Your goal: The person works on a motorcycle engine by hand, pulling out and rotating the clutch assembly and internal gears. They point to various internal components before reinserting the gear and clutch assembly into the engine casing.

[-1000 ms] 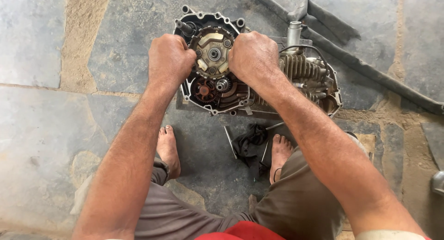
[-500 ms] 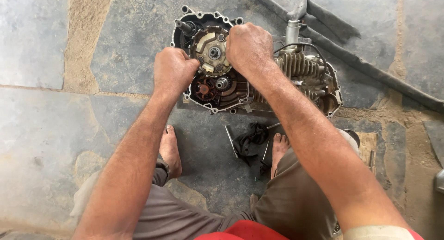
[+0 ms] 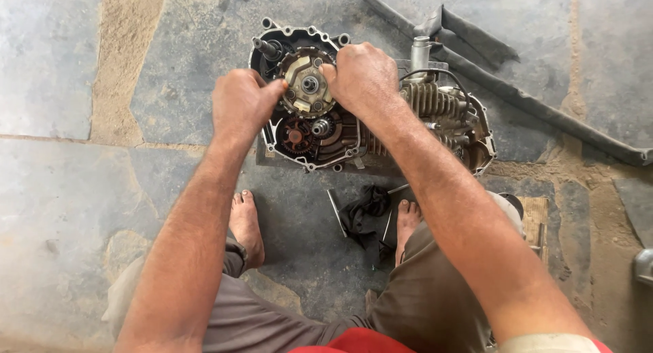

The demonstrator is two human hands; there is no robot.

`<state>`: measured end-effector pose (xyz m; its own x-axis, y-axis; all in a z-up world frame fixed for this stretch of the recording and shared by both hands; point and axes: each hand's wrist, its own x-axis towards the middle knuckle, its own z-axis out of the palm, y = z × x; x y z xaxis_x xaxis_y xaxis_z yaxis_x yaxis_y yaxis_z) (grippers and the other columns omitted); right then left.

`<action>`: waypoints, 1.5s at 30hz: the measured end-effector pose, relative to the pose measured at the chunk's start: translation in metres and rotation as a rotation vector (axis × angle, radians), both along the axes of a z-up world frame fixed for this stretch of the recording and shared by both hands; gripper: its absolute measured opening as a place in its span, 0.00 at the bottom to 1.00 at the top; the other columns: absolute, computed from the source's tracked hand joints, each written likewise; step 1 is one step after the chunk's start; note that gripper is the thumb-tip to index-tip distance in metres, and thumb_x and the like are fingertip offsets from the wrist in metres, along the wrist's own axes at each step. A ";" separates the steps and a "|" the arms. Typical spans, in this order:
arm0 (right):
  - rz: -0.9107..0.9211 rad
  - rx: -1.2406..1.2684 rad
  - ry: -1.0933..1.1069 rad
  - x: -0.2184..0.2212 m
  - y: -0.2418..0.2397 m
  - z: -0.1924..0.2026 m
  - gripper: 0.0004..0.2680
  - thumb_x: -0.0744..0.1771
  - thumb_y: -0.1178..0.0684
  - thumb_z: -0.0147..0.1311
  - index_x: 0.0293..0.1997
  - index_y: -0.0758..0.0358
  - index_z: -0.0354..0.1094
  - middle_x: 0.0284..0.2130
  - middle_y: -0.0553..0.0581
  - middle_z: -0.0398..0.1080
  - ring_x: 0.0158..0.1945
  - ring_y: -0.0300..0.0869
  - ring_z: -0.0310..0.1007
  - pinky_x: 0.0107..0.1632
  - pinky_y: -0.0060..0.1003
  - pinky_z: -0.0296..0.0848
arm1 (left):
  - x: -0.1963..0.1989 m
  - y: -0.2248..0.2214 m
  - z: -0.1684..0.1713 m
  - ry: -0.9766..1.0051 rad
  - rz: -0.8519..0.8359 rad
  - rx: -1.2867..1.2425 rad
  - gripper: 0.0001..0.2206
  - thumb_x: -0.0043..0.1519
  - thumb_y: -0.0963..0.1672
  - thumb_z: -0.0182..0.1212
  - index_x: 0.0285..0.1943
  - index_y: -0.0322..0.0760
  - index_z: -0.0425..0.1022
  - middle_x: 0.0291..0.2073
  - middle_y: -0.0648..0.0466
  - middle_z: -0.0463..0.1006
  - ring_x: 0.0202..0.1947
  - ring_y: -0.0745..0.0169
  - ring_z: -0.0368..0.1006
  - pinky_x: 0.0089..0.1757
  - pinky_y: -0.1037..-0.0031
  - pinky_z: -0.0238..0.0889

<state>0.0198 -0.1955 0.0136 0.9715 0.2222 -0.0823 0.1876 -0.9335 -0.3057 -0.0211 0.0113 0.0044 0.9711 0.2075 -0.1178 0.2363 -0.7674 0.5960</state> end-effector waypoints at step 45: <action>0.004 -0.022 0.020 -0.005 0.005 -0.005 0.10 0.69 0.51 0.53 0.32 0.65 0.76 0.24 0.63 0.76 0.27 0.46 0.79 0.31 0.43 0.80 | 0.003 -0.015 0.017 0.070 -0.114 0.269 0.11 0.50 0.43 0.62 0.34 0.30 0.83 0.33 0.33 0.81 0.38 0.33 0.80 0.43 0.51 0.73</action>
